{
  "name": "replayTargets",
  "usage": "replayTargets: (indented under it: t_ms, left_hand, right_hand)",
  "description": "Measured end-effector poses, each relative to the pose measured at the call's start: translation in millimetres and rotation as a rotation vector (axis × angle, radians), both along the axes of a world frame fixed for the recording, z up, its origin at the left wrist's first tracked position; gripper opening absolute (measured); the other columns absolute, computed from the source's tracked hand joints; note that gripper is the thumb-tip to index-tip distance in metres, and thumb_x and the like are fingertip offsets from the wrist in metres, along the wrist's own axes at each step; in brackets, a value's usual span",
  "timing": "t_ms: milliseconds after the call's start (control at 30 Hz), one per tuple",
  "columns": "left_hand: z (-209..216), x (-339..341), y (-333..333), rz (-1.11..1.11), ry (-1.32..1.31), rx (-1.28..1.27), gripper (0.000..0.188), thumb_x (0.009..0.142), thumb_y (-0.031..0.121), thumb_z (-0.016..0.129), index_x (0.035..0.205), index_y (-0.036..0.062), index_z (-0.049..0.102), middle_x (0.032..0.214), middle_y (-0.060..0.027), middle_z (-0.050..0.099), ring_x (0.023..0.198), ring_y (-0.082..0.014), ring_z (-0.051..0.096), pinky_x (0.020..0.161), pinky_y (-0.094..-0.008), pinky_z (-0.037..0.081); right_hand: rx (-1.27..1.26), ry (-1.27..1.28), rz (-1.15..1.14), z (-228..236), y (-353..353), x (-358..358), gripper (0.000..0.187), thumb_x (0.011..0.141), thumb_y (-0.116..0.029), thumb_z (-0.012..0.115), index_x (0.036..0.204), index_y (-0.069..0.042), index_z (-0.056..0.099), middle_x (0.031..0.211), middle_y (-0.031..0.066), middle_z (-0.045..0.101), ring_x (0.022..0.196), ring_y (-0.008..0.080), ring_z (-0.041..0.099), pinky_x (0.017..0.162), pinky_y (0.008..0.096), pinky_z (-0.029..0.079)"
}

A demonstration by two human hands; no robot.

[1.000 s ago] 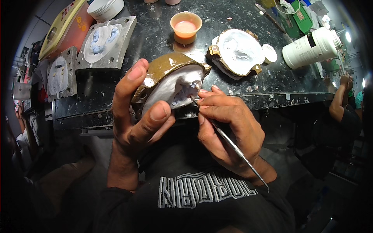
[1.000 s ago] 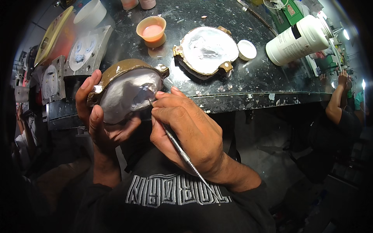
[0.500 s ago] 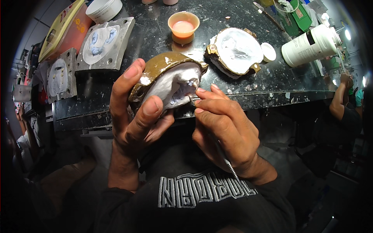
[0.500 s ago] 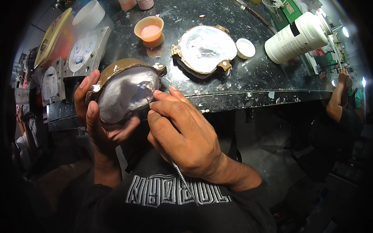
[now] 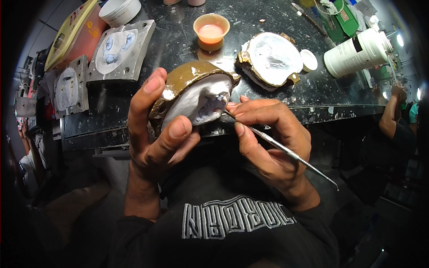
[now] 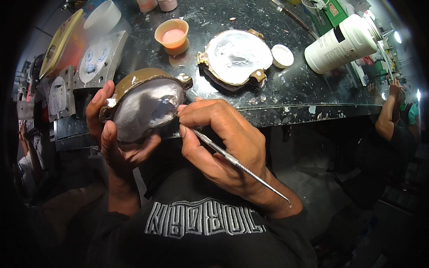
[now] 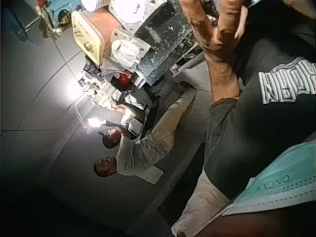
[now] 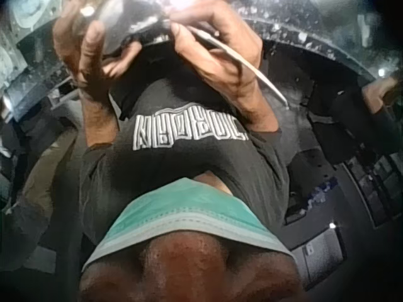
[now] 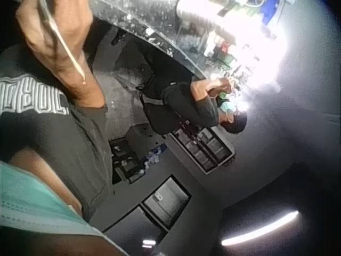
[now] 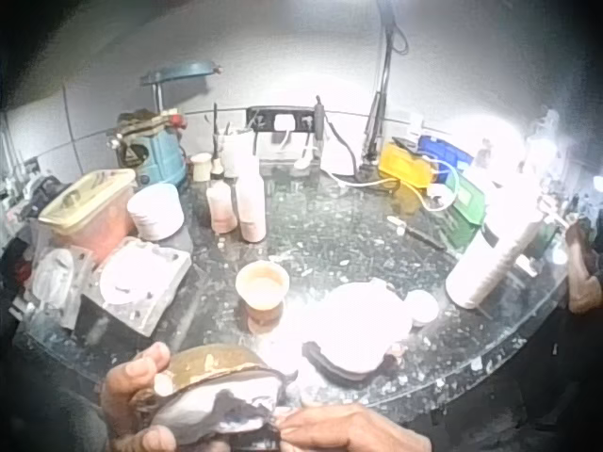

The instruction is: The person pours liquids from two bottles into a small cup, stirs the mixture with a stick, and then uses a metal tool to scrape and smooth the interior of a mold half. The person handles the mold and tools directly without visible protective gear.

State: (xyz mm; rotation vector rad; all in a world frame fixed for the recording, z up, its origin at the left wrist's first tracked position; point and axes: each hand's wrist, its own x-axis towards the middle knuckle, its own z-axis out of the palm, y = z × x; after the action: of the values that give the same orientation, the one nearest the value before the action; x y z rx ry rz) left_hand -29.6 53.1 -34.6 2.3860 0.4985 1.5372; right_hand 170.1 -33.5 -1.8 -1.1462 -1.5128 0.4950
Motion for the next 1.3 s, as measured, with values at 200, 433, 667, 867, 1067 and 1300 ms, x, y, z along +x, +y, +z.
replayTargets:
  t_ms: [200, 433, 667, 867, 1067, 1300]
  left_hand:
    - [1, -10, 4, 0.058, 0.182, 0.094, 0.101, 0.074, 0.025, 0.089, 0.155, 0.0361, 0.030, 0.151, -0.0246, 0.032, 0.132, -0.0490, 0.048, 0.107, -0.0582, 0.046]
    - [2, -11, 3, 0.100, 0.193, 0.100, 0.103, 0.072, 0.024, 0.089, 0.155, 0.0360, 0.029, 0.148, -0.0261, 0.037, 0.131, -0.0492, 0.049, 0.107, -0.0591, 0.045]
    - [4, -11, 5, 0.082, 0.198, 0.089, 0.104, 0.072, 0.025, 0.089, 0.155, 0.0362, 0.029, 0.148, -0.0267, 0.037, 0.131, -0.0495, 0.049, 0.106, -0.0607, 0.046]
    - [4, -10, 4, 0.085, 0.192, 0.091, 0.103, 0.072, 0.024, 0.089, 0.155, 0.0361, 0.029, 0.147, -0.0268, 0.038, 0.131, -0.0493, 0.049, 0.106, -0.0609, 0.046]
    - [4, -10, 4, 0.103, 0.192, 0.088, 0.101, 0.072, 0.023, 0.088, 0.154, 0.0352, 0.030, 0.147, -0.0269, 0.037, 0.130, -0.0492, 0.049, 0.106, -0.0607, 0.047]
    - [5, -10, 5, 0.088, 0.197, 0.093, 0.102, 0.072, 0.023, 0.088, 0.155, 0.0346, 0.029, 0.148, -0.0272, 0.036, 0.130, -0.0493, 0.049, 0.106, -0.0609, 0.047]
  right_hand:
    - [-0.087, -0.080, 0.046, 15, 0, 4, 0.016, 0.082, 0.010, 0.067, 0.097, 0.003, 0.066, 0.098, 0.0151, 0.071, 0.100, 0.0258, 0.071, 0.103, 0.0443, 0.050]
    - [-0.097, 0.086, 0.089, 14, 4, 10, 0.019, 0.076, 0.009, 0.070, 0.092, 0.002, 0.063, 0.092, 0.0123, 0.070, 0.090, 0.0244, 0.072, 0.081, 0.0328, 0.056]
    - [-0.034, -0.095, 0.075, 21, 6, 8, 0.021, 0.076, 0.009, 0.071, 0.095, 0.001, 0.064, 0.093, 0.0133, 0.069, 0.087, 0.0252, 0.071, 0.078, 0.0329, 0.056]
    - [-0.148, -0.083, 0.073, 26, 4, 7, 0.013, 0.080, 0.006, 0.070, 0.093, 0.001, 0.068, 0.096, 0.0120, 0.072, 0.097, 0.0241, 0.072, 0.102, 0.0437, 0.050]
    - [-0.215, -0.005, 0.048, 24, 4, 5, 0.012, 0.081, 0.006, 0.068, 0.092, 0.001, 0.065, 0.090, 0.0101, 0.070, 0.096, 0.0233, 0.072, 0.100, 0.0420, 0.051]
    - [-0.152, -0.082, 0.054, 25, 5, 6, 0.013, 0.081, 0.007, 0.067, 0.092, 0.002, 0.065, 0.092, 0.0110, 0.071, 0.096, 0.0230, 0.072, 0.100, 0.0421, 0.051]
